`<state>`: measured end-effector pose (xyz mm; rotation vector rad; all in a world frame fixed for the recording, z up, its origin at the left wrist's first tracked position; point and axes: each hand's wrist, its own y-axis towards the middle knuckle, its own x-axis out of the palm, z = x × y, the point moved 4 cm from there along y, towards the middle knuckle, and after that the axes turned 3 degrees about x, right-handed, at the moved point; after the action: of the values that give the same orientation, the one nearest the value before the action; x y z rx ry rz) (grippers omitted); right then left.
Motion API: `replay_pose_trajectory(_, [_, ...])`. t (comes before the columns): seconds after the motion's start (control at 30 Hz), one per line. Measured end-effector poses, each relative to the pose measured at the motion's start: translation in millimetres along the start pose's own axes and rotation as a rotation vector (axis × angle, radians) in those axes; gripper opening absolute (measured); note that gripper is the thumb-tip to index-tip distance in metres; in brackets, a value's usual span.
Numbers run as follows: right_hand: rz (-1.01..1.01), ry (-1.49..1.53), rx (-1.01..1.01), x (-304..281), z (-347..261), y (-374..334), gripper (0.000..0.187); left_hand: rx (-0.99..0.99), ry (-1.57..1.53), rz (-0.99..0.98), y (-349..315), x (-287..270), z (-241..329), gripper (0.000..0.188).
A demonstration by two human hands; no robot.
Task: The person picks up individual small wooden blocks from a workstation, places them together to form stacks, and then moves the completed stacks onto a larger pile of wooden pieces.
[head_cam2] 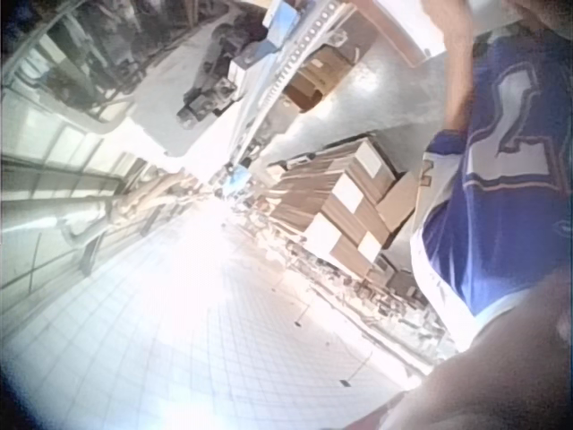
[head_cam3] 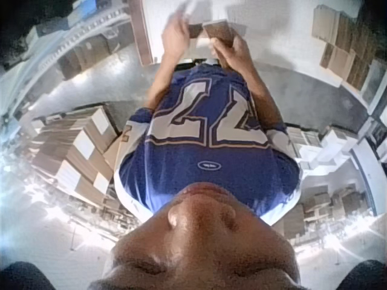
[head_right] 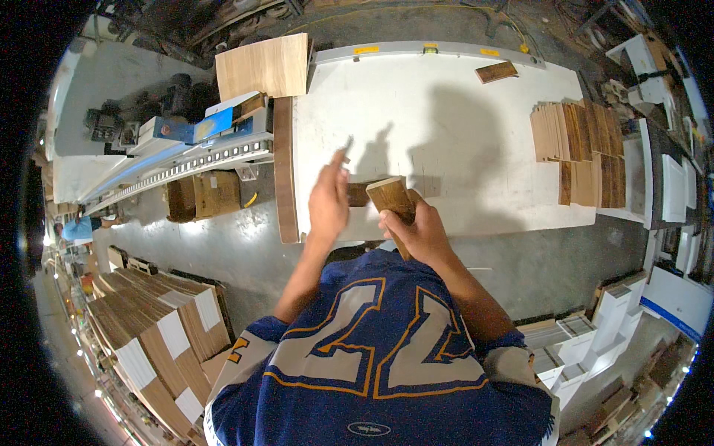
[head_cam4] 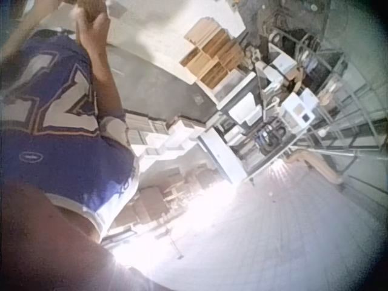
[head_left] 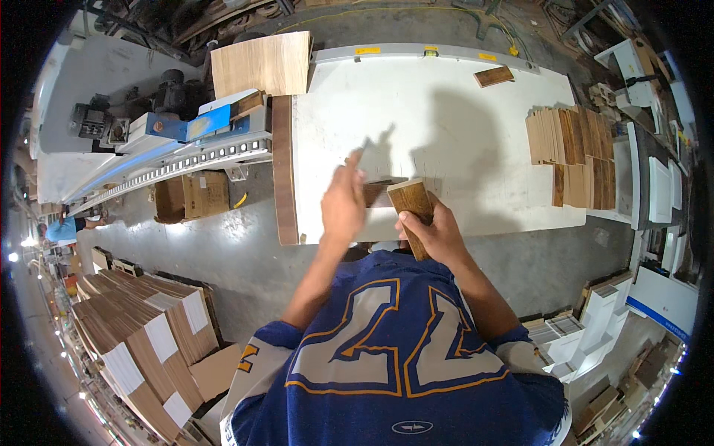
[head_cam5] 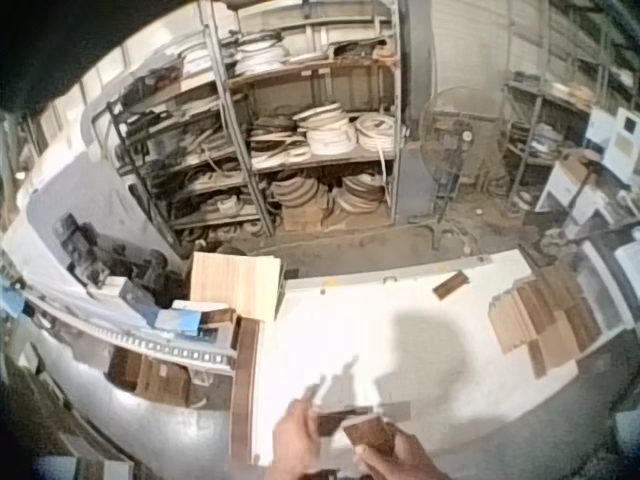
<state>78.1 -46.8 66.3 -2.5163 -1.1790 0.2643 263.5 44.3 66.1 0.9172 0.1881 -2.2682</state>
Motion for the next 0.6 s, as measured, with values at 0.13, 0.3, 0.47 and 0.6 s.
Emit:
replay_pose_trajectory(0.13, [0.021,0.208,0.039,6,12,1,0.041,0.080,-0.060,0.096,8,-17,-7,0.041])
replay_pose_trajectory(0.3, [0.124,0.432,0.141,12,28,12,0.039,-0.099,-0.287,-0.122,-34,3,-17,0.047])
replay_pose_trajectory(0.47, [0.260,0.623,0.067,16,52,25,0.039,-0.183,-0.368,-0.360,-68,24,-31,0.035])
replay_pose_trajectory(0.6, [0.314,0.781,0.102,21,57,27,0.031,-0.288,-0.606,-0.496,-92,37,-60,0.027])
